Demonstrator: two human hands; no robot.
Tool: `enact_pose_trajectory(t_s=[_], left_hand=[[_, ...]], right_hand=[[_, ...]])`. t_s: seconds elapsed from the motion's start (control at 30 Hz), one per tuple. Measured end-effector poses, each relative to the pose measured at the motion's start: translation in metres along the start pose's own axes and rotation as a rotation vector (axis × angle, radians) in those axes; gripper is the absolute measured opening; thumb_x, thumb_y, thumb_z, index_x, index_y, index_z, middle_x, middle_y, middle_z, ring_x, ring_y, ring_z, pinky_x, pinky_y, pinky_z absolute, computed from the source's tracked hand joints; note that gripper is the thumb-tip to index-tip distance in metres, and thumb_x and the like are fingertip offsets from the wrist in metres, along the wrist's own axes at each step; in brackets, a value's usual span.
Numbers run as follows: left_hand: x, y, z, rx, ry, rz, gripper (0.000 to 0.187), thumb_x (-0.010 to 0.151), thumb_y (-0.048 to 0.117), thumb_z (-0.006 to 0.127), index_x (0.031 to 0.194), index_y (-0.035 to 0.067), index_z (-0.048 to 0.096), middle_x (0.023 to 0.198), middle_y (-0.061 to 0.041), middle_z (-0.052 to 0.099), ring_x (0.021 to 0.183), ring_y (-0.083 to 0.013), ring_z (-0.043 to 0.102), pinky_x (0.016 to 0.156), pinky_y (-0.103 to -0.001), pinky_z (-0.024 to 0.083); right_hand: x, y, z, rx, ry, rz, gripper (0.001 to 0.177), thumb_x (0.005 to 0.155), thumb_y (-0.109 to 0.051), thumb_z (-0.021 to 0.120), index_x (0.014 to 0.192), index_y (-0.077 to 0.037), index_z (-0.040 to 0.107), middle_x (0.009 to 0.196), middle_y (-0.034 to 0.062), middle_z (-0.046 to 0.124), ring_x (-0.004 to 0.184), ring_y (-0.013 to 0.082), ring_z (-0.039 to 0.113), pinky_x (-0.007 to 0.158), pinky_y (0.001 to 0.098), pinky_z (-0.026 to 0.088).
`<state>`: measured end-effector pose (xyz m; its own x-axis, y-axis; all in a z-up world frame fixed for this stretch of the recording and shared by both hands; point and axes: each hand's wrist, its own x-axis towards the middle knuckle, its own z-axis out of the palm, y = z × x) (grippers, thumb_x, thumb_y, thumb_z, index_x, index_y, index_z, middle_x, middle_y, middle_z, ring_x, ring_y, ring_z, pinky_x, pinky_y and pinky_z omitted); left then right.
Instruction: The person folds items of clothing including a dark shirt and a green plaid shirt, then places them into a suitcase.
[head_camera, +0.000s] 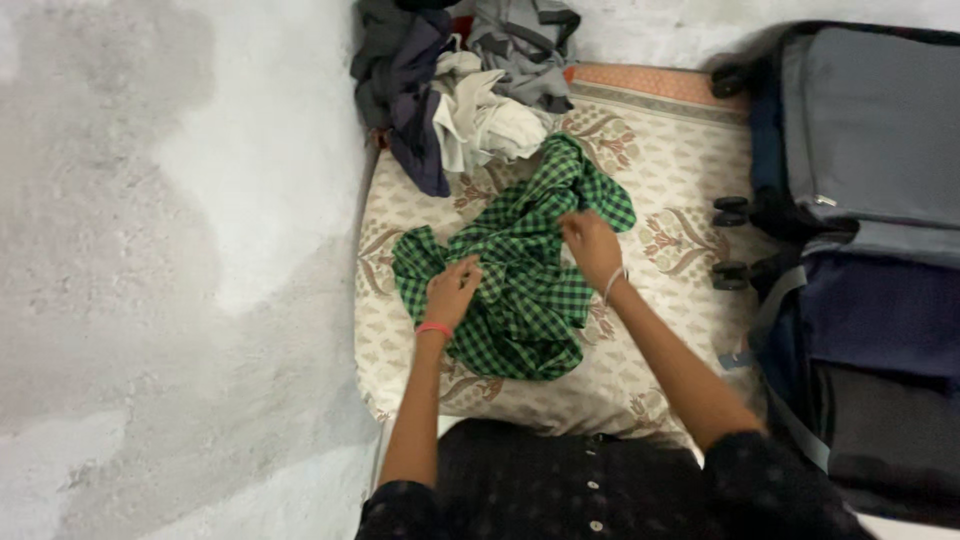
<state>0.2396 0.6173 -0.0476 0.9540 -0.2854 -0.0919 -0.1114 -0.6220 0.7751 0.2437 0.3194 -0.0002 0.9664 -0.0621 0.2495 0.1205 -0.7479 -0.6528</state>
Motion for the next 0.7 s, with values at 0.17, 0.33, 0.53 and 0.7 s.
enact_pose_trajectory(t_s=[0.17, 0.33, 0.53, 0.7], left_hand=[[0.011, 0.023, 0.029, 0.355, 0.359, 0.292, 0.039, 0.093, 0.012, 0.063, 0.132, 0.010, 0.065, 0.137, -0.011, 0.066, 0.127, -0.0321, 0.062, 0.107, -0.041, 0.046], [0.019, 0.032, 0.047, 0.362, 0.243, 0.245, 0.042, 0.096, 0.016, 0.065, 0.136, 0.007, 0.060, 0.130, -0.012, 0.065, 0.116, -0.0322, 0.061, 0.100, -0.051, 0.042], [-0.045, 0.019, 0.054, 0.336, 0.290, 0.289, 0.040, 0.090, 0.013, 0.067, 0.130, 0.016, 0.066, 0.112, -0.007, 0.064, 0.110, -0.0282, 0.058, 0.101, -0.048, 0.041], [-0.071, 0.009, 0.053, 0.325, 0.415, 0.391, 0.031, 0.093, 0.007, 0.068, 0.123, 0.016, 0.072, 0.112, -0.004, 0.064, 0.110, -0.0262, 0.059, 0.103, -0.045, 0.041]], right_hand=[[0.066, -0.004, 0.027, -0.332, 0.043, -0.473, 0.048, 0.084, -0.004, 0.060, 0.132, -0.011, 0.066, 0.131, 0.0159, 0.063, 0.127, 0.0355, 0.056, 0.106, 0.0469, 0.045], [0.062, 0.028, 0.046, -0.642, 0.049, -0.432, 0.047, 0.084, -0.010, 0.063, 0.131, -0.012, 0.066, 0.111, 0.0145, 0.062, 0.120, 0.0366, 0.054, 0.112, 0.0564, 0.036], [-0.076, 0.108, 0.028, -0.630, 0.076, -0.062, 0.035, 0.084, -0.016, 0.066, 0.118, -0.011, 0.067, 0.110, 0.0131, 0.062, 0.110, 0.0360, 0.057, 0.091, 0.0534, 0.044], [-0.154, 0.107, 0.000, -0.500, 0.117, 0.109, 0.032, 0.079, -0.007, 0.067, 0.111, -0.013, 0.071, 0.109, 0.0153, 0.063, 0.102, 0.0389, 0.057, 0.080, 0.0508, 0.047]])
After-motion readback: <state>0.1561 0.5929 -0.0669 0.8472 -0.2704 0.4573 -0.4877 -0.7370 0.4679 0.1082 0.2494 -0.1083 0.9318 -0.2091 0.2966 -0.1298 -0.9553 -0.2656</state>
